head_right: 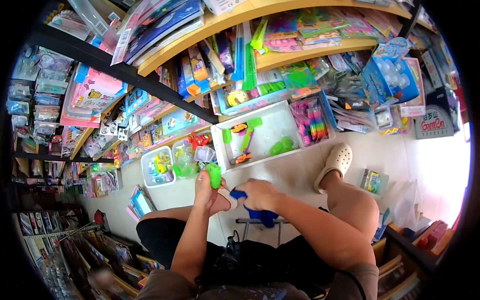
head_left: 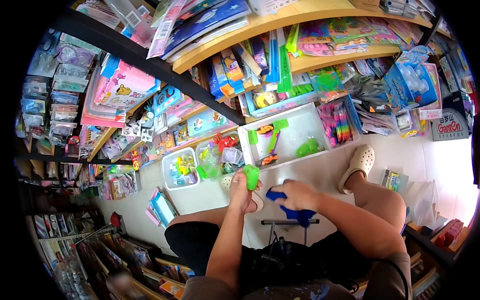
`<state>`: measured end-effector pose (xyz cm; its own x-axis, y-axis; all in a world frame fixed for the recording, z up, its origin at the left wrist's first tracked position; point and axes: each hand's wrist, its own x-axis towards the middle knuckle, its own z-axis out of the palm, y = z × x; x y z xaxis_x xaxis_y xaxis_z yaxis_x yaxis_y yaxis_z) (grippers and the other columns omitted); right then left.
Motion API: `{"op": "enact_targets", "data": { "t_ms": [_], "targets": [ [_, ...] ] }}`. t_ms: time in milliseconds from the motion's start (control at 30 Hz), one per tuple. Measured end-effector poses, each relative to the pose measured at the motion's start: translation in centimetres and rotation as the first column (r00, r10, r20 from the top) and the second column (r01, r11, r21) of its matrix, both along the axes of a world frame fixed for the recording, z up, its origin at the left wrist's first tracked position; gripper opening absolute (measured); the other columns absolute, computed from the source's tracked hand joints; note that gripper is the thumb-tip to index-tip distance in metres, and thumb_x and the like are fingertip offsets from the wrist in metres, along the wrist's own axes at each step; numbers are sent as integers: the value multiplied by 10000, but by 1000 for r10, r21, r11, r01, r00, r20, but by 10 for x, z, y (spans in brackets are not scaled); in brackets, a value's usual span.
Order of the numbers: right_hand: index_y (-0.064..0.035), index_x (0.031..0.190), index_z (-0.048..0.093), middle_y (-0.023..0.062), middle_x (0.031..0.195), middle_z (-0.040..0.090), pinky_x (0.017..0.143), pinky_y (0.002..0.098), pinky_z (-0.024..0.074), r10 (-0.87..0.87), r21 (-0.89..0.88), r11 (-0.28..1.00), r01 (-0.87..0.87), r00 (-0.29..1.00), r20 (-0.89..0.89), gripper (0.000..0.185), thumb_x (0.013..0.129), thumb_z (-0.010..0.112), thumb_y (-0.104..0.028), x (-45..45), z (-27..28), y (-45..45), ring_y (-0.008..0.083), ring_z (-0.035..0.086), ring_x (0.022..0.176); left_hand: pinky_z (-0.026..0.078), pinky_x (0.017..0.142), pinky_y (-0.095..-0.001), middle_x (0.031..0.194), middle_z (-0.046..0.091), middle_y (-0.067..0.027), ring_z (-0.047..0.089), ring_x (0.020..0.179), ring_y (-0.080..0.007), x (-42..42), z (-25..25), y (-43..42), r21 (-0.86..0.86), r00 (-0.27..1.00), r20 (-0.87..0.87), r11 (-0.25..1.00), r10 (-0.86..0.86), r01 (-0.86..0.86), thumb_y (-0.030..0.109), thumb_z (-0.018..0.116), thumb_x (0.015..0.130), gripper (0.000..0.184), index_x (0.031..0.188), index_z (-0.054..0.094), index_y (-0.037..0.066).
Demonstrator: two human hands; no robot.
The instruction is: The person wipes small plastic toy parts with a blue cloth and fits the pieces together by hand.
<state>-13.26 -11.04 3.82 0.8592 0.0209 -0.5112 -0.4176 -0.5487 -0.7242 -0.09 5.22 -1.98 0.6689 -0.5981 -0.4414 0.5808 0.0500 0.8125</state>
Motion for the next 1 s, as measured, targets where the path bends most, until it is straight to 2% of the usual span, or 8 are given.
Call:
{"op": "enact_targets", "data": {
  "t_ms": [133,167,267,300,400,500,667,1000],
  "targets": [
    [-157,1168,553,202,1005,592,809,418,468,-306,6,950,312,926,221,461,773,591,-393,10,-8,-19,368,591,895,499,633,-307,947,611,-78,607,707,-198,6,41,-3,-56,988,72,988,-140,144,123,546,889,161,1019,515,33],
    [-100,1188,524,210,1071,581,813,412,465,-364,168,929,330,898,246,546,764,611,-432,15,-6,-23,357,592,920,501,657,-307,955,608,-74,606,731,-192,7,47,-2,-50,983,89,985,-159,163,97,551,880,153,1017,517,35],
    [-70,1206,501,212,1118,568,819,400,465,-313,202,944,262,907,283,608,754,631,-455,19,19,-21,341,590,951,494,732,-299,956,597,-57,593,812,-168,10,62,2,-13,962,182,978,-204,209,26,585,836,176,1002,526,39],
    [-93,1189,494,192,1088,574,791,416,470,-311,162,950,267,859,407,582,761,629,-462,19,25,-14,346,594,921,489,758,-296,952,593,-51,587,840,-158,11,65,3,3,951,220,975,-218,223,3,599,819,194,996,529,40],
    [-149,1207,474,138,1155,539,767,411,482,-135,-23,988,152,933,335,562,777,611,-483,17,49,-11,331,596,925,466,826,-287,1026,555,-45,545,976,-145,16,74,5,92,891,281,934,-357,346,9,641,791,236,1002,545,54],
    [-158,1140,505,114,1055,550,726,429,484,-76,-73,991,114,915,396,427,819,571,-431,17,54,-8,322,593,892,453,844,-291,1017,541,-49,543,972,-148,23,88,-2,195,731,462,862,-502,469,-14,669,756,247,966,556,48],
    [-145,1067,537,89,962,547,676,400,490,-153,-85,967,242,812,563,296,843,566,-336,14,57,-9,287,598,819,413,903,-335,1006,527,-58,521,1075,-223,28,114,-24,103,734,470,856,-490,506,-44,665,745,215,919,570,39],
    [-141,1062,539,106,866,538,602,400,496,-311,-84,877,473,691,653,292,844,556,-335,14,63,-27,312,604,699,415,932,-400,986,550,-62,514,1108,-295,36,108,-65,-153,837,387,868,-386,472,-27,680,734,208,894,577,56]
  ]
}}
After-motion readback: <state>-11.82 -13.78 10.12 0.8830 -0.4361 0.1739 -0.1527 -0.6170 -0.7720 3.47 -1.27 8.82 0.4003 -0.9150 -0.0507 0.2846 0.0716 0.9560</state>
